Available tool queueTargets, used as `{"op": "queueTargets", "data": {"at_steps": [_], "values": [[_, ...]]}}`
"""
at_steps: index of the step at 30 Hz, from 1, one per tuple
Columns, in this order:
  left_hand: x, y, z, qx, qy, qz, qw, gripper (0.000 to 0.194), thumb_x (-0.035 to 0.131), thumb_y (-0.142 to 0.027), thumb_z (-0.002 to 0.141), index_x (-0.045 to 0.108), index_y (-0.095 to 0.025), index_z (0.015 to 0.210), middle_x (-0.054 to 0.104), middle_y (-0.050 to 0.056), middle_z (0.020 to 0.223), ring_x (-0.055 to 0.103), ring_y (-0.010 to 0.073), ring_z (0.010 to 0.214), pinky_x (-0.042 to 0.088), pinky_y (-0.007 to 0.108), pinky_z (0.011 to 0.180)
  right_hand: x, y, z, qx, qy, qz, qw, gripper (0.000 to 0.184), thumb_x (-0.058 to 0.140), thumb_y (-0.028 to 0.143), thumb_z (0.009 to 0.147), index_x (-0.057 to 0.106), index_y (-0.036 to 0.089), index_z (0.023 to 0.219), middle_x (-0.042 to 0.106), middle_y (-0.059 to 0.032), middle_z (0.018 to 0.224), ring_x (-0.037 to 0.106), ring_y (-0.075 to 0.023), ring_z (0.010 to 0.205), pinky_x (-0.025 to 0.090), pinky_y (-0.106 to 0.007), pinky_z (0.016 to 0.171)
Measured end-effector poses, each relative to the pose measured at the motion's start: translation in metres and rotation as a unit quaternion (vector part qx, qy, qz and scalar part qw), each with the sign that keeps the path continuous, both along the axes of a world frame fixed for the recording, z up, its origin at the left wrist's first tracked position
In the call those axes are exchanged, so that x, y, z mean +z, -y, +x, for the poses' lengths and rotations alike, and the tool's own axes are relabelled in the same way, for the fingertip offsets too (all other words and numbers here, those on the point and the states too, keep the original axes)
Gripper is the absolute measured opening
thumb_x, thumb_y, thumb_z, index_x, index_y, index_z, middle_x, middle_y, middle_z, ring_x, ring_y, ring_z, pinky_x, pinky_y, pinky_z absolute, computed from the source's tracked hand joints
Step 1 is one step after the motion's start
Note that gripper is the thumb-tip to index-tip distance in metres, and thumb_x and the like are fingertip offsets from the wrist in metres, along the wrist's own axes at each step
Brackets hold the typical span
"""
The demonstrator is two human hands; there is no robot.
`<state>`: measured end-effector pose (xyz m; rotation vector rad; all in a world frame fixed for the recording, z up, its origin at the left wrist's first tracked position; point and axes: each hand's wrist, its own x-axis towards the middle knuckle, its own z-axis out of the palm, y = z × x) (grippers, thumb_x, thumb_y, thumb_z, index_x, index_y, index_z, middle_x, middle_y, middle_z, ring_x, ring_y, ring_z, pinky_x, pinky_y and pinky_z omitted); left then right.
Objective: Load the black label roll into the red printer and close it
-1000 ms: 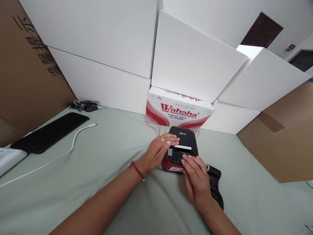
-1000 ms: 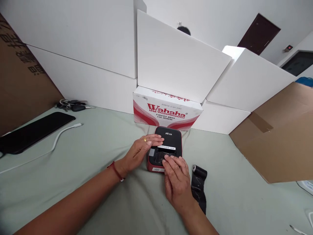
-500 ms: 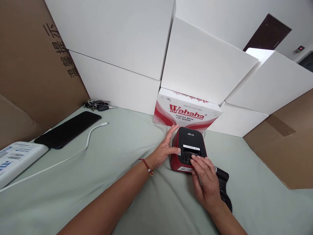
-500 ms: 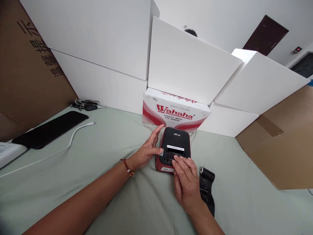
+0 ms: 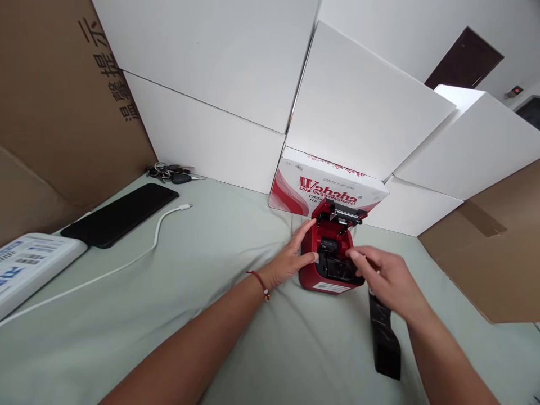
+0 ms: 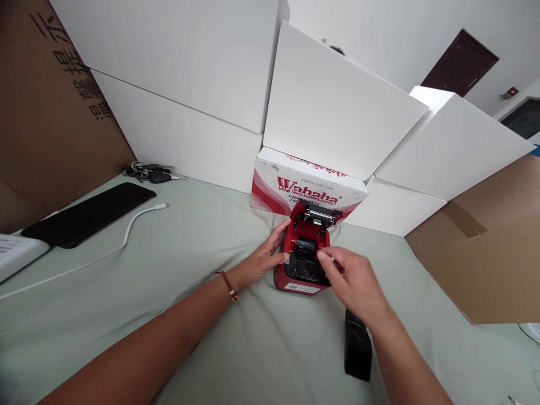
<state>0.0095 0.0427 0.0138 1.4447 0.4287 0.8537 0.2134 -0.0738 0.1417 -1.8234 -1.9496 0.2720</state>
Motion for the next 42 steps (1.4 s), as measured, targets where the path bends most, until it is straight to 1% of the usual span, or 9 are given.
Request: {"op": "queueTargets", "data": {"at_steps": [3, 10, 14, 18, 21, 24, 29, 36, 42], "values": [[-0.002, -0.002, 0.002, 0.010, 0.001, 0.018, 1.000, 0.087, 0.069, -0.035, 0.092, 0.030, -0.034, 0.169, 0.018, 0.003, 0.184, 0.016, 0.0299, 0.171, 0.014, 0.051, 0.140, 0.011, -0.045, 0.000, 0.003, 0.132, -0.111, 0.985, 0.027, 0.055, 0.031, 0.103, 0.080, 0.026, 0.112, 0.084, -0.0034, 0.100, 0.076, -0.0225, 0.087, 0.055, -0.031, 0.074], [0.003, -0.005, 0.002, 0.013, -0.011, 0.027, 0.999, 0.080, 0.071, -0.037, 0.089, 0.042, -0.030, 0.163, 0.017, 0.007, 0.183, 0.013, 0.0296, 0.172, 0.012, 0.048, 0.140, -0.011, -0.102, -0.019, 0.003, 0.283, -0.211, 0.936, 0.037, 0.078, 0.021, 0.085, 0.079, 0.021, 0.121, 0.083, -0.0134, 0.111, 0.076, -0.0305, 0.100, 0.053, -0.033, 0.081], [0.002, -0.005, 0.003, 0.010, 0.005, 0.015, 1.000, 0.081, 0.071, -0.036, 0.089, 0.041, -0.029, 0.164, 0.020, 0.008, 0.182, 0.020, 0.0313, 0.170, 0.017, 0.050, 0.139, 0.007, -0.076, -0.016, 0.007, 0.257, -0.190, 0.948, 0.036, 0.068, 0.022, 0.092, 0.076, 0.023, 0.127, 0.081, -0.0103, 0.118, 0.075, -0.0286, 0.104, 0.055, -0.035, 0.085], [-0.001, -0.006, 0.005, 0.008, 0.030, 0.000, 1.000, 0.084, 0.073, -0.034, 0.088, 0.039, -0.033, 0.165, 0.033, 0.007, 0.178, 0.028, 0.0321, 0.166, 0.018, 0.053, 0.138, 0.042, -0.015, 0.014, 0.002, 0.027, -0.112, 0.993, 0.038, 0.063, 0.045, 0.100, 0.073, 0.027, 0.132, 0.080, -0.0065, 0.116, 0.072, -0.0238, 0.094, 0.058, -0.035, 0.083], [0.000, -0.005, 0.005, 0.012, 0.039, -0.013, 0.999, 0.085, 0.073, -0.032, 0.087, 0.040, -0.033, 0.165, 0.036, 0.007, 0.176, 0.032, 0.0321, 0.164, 0.021, 0.052, 0.138, 0.051, 0.032, 0.045, -0.080, -0.120, -0.112, 0.983, 0.057, 0.068, 0.064, 0.094, 0.074, 0.024, 0.133, 0.076, -0.0075, 0.092, 0.063, -0.0189, 0.071, 0.052, -0.031, 0.062], [0.005, -0.004, 0.004, 0.012, 0.032, -0.026, 0.999, 0.083, 0.072, -0.031, 0.086, 0.042, -0.033, 0.164, 0.033, 0.006, 0.178, 0.034, 0.0325, 0.163, 0.024, 0.052, 0.137, 0.033, 0.058, 0.064, -0.135, -0.214, -0.139, 0.958, 0.063, 0.074, 0.071, 0.086, 0.078, 0.021, 0.124, 0.072, -0.0056, 0.080, 0.055, -0.0151, 0.059, 0.043, -0.028, 0.050], [0.011, -0.002, 0.003, 0.011, 0.020, -0.017, 1.000, 0.085, 0.069, -0.032, 0.086, 0.038, -0.026, 0.165, 0.028, 0.009, 0.180, 0.031, 0.0315, 0.165, 0.026, 0.049, 0.136, -0.024, 0.058, 0.050, -0.053, -0.223, -0.249, 0.941, 0.055, 0.073, 0.066, 0.089, 0.080, 0.019, 0.118, 0.081, -0.0103, 0.109, 0.074, -0.0270, 0.098, 0.061, -0.040, 0.088], [0.011, -0.002, 0.004, -0.004, 0.032, -0.048, 0.998, 0.084, 0.069, -0.033, 0.086, 0.038, -0.029, 0.164, 0.041, 0.011, 0.172, 0.046, 0.0315, 0.156, 0.035, 0.052, 0.131, -0.060, 0.061, 0.075, -0.157, 0.024, -0.093, 0.983, 0.049, 0.055, 0.051, 0.098, 0.076, 0.018, 0.127, 0.080, -0.0146, 0.121, 0.075, -0.0224, 0.080, 0.061, -0.041, 0.081], [0.010, -0.002, 0.003, 0.011, 0.027, -0.032, 0.999, 0.083, 0.070, -0.033, 0.086, 0.040, -0.028, 0.164, 0.030, 0.009, 0.179, 0.036, 0.0333, 0.161, 0.029, 0.052, 0.134, -0.075, 0.064, 0.096, -0.172, 0.104, -0.119, 0.972, 0.046, 0.058, 0.028, 0.084, 0.077, 0.018, 0.125, 0.080, -0.0153, 0.122, 0.077, -0.0284, 0.096, 0.057, -0.043, 0.087]]}}
